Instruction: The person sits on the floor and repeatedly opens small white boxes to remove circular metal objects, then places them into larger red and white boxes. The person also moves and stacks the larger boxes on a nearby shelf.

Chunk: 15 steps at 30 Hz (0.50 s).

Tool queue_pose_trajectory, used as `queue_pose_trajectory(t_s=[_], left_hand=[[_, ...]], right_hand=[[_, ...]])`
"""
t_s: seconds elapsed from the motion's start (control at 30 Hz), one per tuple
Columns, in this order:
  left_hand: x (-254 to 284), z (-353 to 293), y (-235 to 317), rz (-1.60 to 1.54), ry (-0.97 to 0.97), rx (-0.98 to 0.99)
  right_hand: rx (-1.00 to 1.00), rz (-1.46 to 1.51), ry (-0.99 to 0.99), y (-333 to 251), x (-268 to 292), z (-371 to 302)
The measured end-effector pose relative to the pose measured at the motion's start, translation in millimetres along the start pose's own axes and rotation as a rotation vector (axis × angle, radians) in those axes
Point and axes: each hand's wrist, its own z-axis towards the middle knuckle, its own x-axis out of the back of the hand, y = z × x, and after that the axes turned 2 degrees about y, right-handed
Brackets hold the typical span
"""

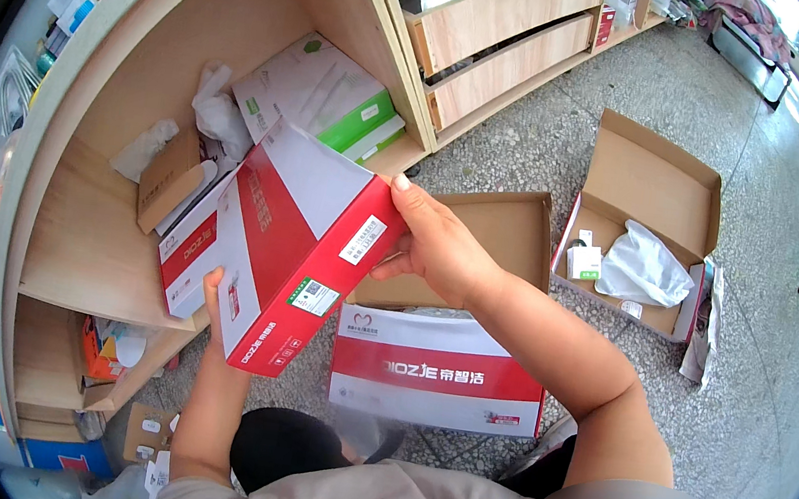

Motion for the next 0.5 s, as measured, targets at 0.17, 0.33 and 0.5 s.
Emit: queue_pose_trajectory(t_s=[0.17, 0.33, 0.5], left_hand=[[3.6, -3.7, -3.9, -0.004, 0.034, 0.005], [-2.0, -4.6, -3.3, -0.019, 0.002, 0.024], [3.9, -7.2, 1.2, 0.011, 0.047, 0.046]], right_hand=[[-0.011, -0.02, 0.019, 5.5, 1.0, -7.0], [-0.028, -0.04, 0.026, 6.4, 5.0, -6.7], [-0.07, -0.021, -0.008, 15.2, 10.6, -1.4]])
